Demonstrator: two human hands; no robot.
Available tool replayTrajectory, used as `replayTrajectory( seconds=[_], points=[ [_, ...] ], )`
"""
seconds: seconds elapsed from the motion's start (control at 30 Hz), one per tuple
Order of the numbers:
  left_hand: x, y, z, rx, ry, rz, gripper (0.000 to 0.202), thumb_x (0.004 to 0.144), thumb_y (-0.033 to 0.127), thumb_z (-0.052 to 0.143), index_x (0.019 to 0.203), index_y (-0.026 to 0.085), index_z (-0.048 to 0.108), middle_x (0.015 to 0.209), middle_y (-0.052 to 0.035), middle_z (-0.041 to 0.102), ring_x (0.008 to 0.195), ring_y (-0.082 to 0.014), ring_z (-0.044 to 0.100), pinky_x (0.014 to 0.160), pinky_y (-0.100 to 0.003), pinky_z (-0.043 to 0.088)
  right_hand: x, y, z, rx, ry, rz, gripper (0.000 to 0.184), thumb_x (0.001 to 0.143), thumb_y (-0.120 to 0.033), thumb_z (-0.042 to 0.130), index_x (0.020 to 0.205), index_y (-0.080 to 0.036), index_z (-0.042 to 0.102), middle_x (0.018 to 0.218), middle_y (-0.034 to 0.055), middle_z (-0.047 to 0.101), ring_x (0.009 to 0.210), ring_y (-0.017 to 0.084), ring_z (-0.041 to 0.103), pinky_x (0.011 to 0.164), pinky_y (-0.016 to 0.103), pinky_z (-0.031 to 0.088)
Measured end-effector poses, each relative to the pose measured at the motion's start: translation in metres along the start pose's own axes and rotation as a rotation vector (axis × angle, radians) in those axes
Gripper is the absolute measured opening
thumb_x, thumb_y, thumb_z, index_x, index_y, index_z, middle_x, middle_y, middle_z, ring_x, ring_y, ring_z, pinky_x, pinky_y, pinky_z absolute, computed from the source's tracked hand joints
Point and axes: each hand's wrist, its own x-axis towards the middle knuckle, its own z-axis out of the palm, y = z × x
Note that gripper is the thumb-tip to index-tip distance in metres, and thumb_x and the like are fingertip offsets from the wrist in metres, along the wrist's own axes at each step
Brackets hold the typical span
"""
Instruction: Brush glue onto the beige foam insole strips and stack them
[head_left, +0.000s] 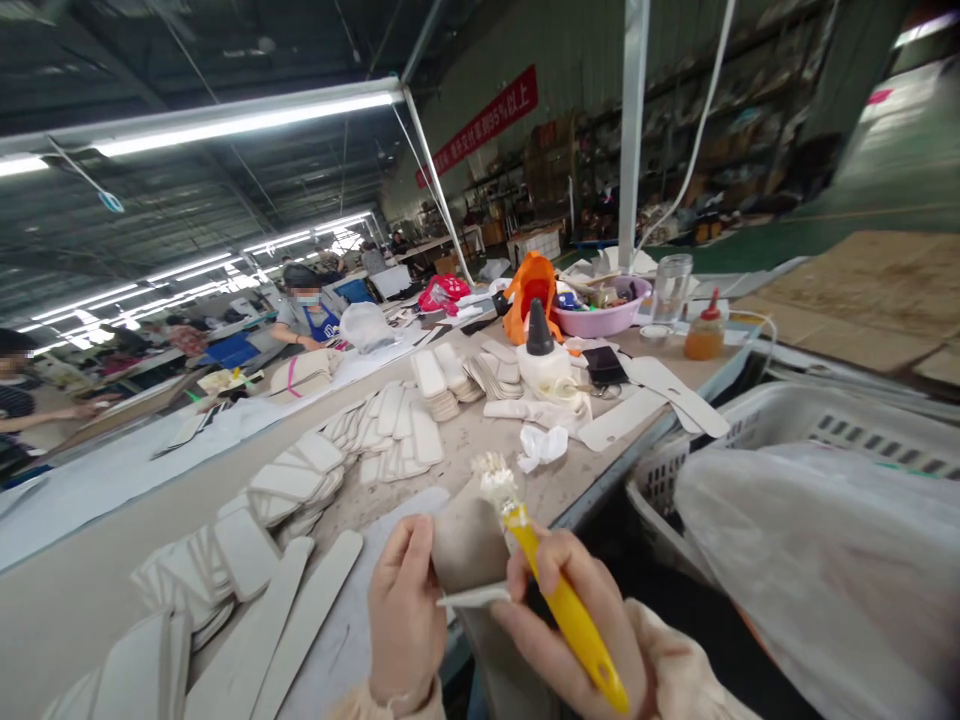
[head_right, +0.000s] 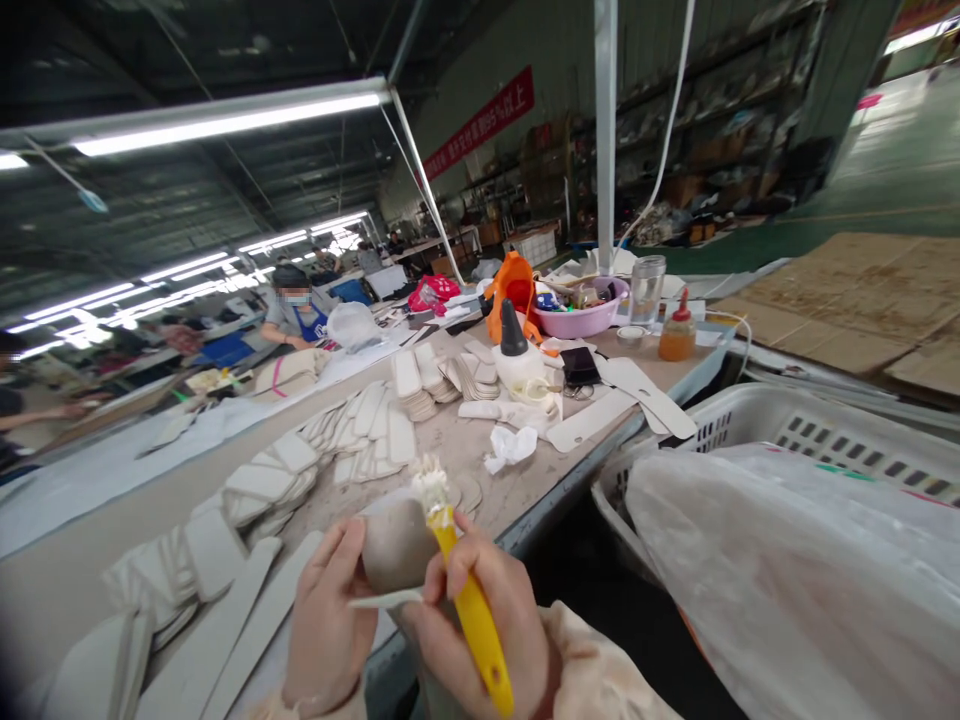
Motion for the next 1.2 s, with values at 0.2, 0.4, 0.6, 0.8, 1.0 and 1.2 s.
replayTrajectory(
  seconds=[0.2,0.4,0.6,0.8,1.0,1.2],
  points=[
    [-0.016,-0.004,0.003,-0.231,-0.189,-0.117,0.025,0.076,0.04,0.067,0.075,0.017,0.057,0.07,0.002,0.054,0.064,-0.0098,0.05,0.059,-0.019,0.043,0.006,0.016,-0.005,0.054,0.005,0.177,0.029,0.079,-0.016,0.059,0.085,-0.025,0.032,0.076,-0.0052,0.053,0.064,0.01,0.049,0.062,0.023,0.043],
    [-0.021,-0.003,0.005,-0.117,-0.135,-0.185,0.027,0.079,0.043,0.064,0.072,0.019,0.054,0.06,0.0062,0.045,0.052,-0.0069,0.04,0.048,-0.016,0.036,0.006,0.023,-0.005,0.082,0.014,0.241,0.029,0.081,-0.021,0.062,0.084,-0.024,0.033,0.078,-0.0035,0.055,0.068,0.011,0.051,0.065,0.023,0.043],
    [-0.022,-0.005,0.01,-0.043,-0.095,-0.12,0.034,0.075,0.05,0.065,0.069,0.018,0.055,0.06,0.0046,0.05,0.052,-0.0085,0.044,0.049,-0.019,0.038,0.008,0.024,-0.008,0.1,0.033,0.247,0.03,0.082,-0.022,0.063,0.084,-0.024,0.033,0.077,-0.0038,0.055,0.064,0.01,0.051,0.059,0.021,0.042],
    [-0.022,-0.006,0.009,0.003,-0.097,-0.095,0.035,0.075,0.051,0.065,0.073,0.017,0.058,0.06,0.0033,0.052,0.053,-0.009,0.046,0.049,-0.019,0.038,0.01,0.025,-0.008,0.109,0.064,0.263,0.032,0.081,-0.023,0.065,0.083,-0.024,0.033,0.076,-0.0043,0.056,0.06,0.008,0.05,0.055,0.02,0.041],
    [-0.024,-0.005,0.009,-0.001,-0.083,-0.081,0.037,0.075,0.053,0.064,0.078,0.017,0.058,0.065,0.001,0.057,0.057,-0.0108,0.05,0.051,-0.02,0.04,0.01,0.026,-0.006,0.098,0.078,0.288,0.032,0.08,-0.024,0.066,0.083,-0.024,0.034,0.076,-0.0036,0.057,0.059,0.008,0.049,0.054,0.019,0.041],
    [-0.033,0.011,0.013,0.092,-0.192,-0.061,0.039,0.069,0.042,0.073,0.095,0.017,0.058,0.08,-0.0034,0.065,0.067,-0.0164,0.059,0.059,-0.024,0.048,0.009,0.027,-0.004,0.054,0.093,0.245,0.031,0.08,-0.024,0.066,0.082,-0.024,0.035,0.075,-0.0036,0.058,0.059,0.009,0.052,0.055,0.02,0.043]
  ],
)
